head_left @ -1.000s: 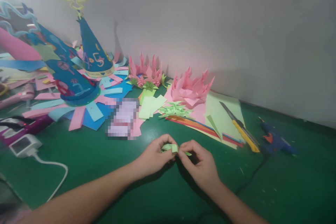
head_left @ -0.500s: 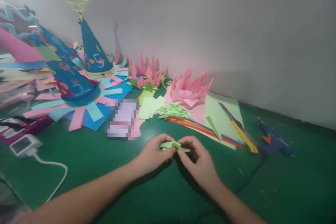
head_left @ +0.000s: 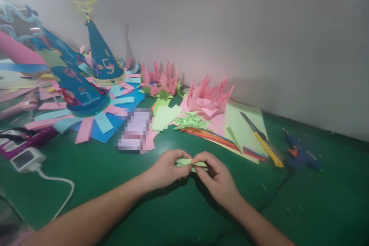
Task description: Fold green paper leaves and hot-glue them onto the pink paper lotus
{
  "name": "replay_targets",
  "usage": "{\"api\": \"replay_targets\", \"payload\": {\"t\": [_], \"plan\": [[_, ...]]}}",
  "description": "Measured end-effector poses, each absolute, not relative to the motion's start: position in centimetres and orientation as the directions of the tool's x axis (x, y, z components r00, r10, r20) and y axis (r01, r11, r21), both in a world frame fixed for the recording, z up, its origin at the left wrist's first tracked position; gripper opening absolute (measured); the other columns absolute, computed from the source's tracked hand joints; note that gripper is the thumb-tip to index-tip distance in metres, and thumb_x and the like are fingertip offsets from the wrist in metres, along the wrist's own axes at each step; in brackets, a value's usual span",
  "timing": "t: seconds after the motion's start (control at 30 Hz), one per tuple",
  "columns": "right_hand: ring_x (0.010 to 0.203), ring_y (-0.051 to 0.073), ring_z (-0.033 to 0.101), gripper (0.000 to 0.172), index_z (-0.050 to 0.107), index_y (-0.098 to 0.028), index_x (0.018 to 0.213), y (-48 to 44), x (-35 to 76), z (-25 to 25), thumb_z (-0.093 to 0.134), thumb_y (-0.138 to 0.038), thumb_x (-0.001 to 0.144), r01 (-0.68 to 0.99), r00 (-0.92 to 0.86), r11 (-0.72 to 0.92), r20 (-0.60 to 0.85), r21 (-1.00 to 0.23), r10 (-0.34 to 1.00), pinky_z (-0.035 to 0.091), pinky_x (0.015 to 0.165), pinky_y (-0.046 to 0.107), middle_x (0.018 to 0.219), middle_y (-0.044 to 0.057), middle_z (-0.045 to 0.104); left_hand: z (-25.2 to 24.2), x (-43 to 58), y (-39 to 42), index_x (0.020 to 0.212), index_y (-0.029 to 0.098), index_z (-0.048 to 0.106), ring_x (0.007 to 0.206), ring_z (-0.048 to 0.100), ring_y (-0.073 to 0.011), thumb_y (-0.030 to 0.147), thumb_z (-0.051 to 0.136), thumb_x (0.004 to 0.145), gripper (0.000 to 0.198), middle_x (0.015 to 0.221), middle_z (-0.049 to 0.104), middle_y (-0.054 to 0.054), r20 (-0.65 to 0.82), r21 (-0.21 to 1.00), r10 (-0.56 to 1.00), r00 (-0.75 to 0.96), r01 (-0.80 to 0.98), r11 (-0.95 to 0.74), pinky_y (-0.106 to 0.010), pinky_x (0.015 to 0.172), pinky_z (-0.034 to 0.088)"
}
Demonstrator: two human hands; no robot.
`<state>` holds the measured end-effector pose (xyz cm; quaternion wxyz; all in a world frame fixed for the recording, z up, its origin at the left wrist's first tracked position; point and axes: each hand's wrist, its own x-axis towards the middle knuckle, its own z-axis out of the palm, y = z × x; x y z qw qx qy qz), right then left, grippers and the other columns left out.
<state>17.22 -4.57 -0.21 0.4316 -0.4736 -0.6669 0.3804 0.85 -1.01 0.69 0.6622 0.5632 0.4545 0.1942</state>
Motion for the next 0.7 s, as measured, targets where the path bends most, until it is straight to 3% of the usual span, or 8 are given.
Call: {"api": "replay_targets", "payload": {"t": [0.23,0.43,0.7], "plan": [[0.069,0.012,0.052,0.016,0.057,-0.021,0.076,-4.8,17.4,-0.2,0.049,-0.007,0.073,0.273,-0.204,0.194,0.14,-0.942,0.969,0.042,0.063,0.023,0.072,-0.001,0.054,0.2,0.4,-0.8,0.088,0.013,0.057,0.054,0.053,-0.0087,0.023,0.054,0.072,0.019,0.061,0.057,0.001,-0.402,0.915,0.703,0.587,0.234,0.328,-0.022,0.056,0.042],[0.074,0.014,0.056,0.003,0.055,-0.02,0.082,-4.8,17.5,0.1,0.053,-0.021,0.079,0.184,-0.241,0.134,0.087,-0.974,0.967,0.046,0.066,0.025,0.078,0.001,0.054,0.8,0.2,-0.5,0.087,0.012,0.056,0.057,0.055,-0.0088,0.028,0.06,0.072,0.023,0.064,0.058,-0.001,-0.416,0.902,0.656,0.63,0.19,0.389,-0.022,0.058,0.043],[0.079,0.014,0.057,0.016,0.052,-0.022,0.095,-4.7,17.0,0.1,0.054,-0.025,0.08,0.15,-0.147,0.089,0.067,-0.985,0.987,0.049,0.071,0.025,0.09,0.003,0.056,1.3,0.4,-0.3,0.087,0.011,0.057,0.054,0.052,-0.0071,0.035,0.065,0.07,0.031,0.061,0.056,0.001,-0.434,0.876,0.678,0.593,0.104,0.471,-0.021,0.056,0.042]]}}
